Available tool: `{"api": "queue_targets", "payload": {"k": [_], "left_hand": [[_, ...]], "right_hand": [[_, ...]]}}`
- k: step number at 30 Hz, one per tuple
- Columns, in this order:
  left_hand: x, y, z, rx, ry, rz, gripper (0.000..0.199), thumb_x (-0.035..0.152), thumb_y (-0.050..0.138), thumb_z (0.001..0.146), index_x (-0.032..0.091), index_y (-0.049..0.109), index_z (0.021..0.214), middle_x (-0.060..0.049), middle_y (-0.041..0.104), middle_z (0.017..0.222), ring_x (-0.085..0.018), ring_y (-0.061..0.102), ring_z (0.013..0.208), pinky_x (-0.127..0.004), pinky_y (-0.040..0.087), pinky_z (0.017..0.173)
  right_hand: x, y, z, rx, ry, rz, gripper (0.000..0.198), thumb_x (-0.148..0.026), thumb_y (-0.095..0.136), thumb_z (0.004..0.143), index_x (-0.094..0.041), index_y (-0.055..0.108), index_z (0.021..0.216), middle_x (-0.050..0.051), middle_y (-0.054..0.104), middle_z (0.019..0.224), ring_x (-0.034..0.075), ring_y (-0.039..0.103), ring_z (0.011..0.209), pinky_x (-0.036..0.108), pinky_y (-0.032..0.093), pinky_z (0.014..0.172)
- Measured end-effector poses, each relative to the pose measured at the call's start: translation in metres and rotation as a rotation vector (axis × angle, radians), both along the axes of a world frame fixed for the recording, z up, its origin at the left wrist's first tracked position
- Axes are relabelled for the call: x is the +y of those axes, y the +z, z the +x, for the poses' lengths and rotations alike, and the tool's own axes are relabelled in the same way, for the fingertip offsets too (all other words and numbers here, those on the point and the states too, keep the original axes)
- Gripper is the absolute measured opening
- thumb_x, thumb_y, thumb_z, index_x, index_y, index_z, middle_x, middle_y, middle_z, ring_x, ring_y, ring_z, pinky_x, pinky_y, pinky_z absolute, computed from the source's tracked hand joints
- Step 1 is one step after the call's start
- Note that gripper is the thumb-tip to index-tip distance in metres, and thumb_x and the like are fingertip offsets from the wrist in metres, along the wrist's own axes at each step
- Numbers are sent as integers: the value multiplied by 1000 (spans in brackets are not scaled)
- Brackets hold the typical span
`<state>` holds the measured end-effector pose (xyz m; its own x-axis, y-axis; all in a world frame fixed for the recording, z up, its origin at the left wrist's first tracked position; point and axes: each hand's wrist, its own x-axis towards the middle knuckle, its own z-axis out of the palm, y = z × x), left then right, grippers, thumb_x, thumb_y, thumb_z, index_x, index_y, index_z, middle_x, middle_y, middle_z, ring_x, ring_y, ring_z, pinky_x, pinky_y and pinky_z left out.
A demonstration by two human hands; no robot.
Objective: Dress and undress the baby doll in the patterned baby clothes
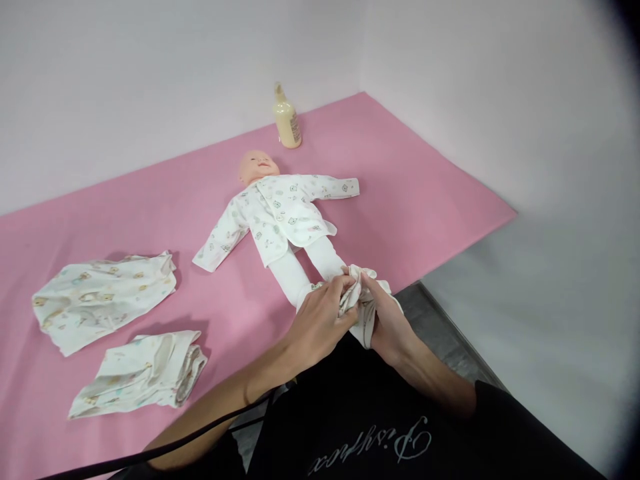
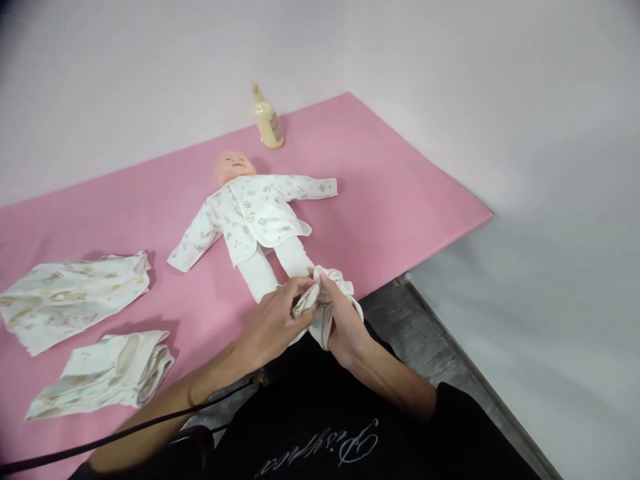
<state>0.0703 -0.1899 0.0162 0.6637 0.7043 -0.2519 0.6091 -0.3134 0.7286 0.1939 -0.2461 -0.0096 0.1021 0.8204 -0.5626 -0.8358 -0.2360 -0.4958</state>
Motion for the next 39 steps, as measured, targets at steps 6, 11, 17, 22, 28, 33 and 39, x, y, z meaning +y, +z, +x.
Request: {"api": "queue_targets", "payload": {"k": [6, 11, 17, 22, 28, 33, 39], "left_hand": [[8, 9, -7, -51, 63, -44, 37, 24, 52, 88, 24, 52, 126, -3, 67, 113, -20, 65, 97, -32, 51, 80], [30, 5, -11, -20, 86, 33, 31, 27, 50, 89, 24, 50, 120, -1, 66, 99, -19, 64, 87, -32, 49, 75], [49, -6, -7, 148, -48, 325, 30, 21, 44, 88, 19, 47, 117, -5, 62, 96, -23, 60, 88, -35, 47, 78], [54, -8, -5, 220, 13, 444, 27, 22, 44, 89, 19, 48, 116, -8, 63, 99, -26, 61, 94, -37, 47, 78], [40, 9, -13, 79, 26, 108, 52, 50, 48, 96, 24, 39, 140, -9, 64, 119, -27, 64, 105, -39, 51, 85], [20, 4, -9, 78, 0, 84, 96, 64, 73, 74, 24, 32, 150, -14, 54, 140, -35, 52, 128, -47, 48, 99], [10, -2, -5, 50, -102, 92, 57, 38, 52, 96, 29, 33, 148, -11, 57, 135, -30, 55, 124, -46, 49, 98]], "right_hand": [[-6, 1, 1, 4, 25, 18, 31, -46, 71, 87, -24, 74, 108, 2, 75, 105, 20, 69, 99, 30, 54, 87], [-11, 4, 4, 44, 61, 37, 36, -45, 69, 89, -22, 73, 116, 4, 74, 113, 23, 68, 107, 34, 53, 93], [-11, 4, 3, 51, 70, 62, 40, -43, 66, 91, -22, 69, 125, 4, 72, 121, 23, 65, 115, 36, 52, 98], [-12, 5, 4, 54, 58, 93, 40, -41, 64, 92, -21, 68, 127, 4, 70, 125, 23, 63, 119, 36, 50, 101], [-10, 4, 3, 92, 53, 96, 37, -41, 64, 92, -21, 69, 123, 5, 72, 119, 23, 64, 115, 36, 51, 99], [-7, 1, 1, 94, 80, 82, 38, -43, 64, 92, -19, 70, 120, 5, 75, 109, 23, 68, 105, 35, 54, 91], [-6, -1, 1, 76, 75, 118, 36, -47, 63, 92, -23, 70, 119, 3, 74, 105, 22, 67, 103, 34, 53, 89]]}}
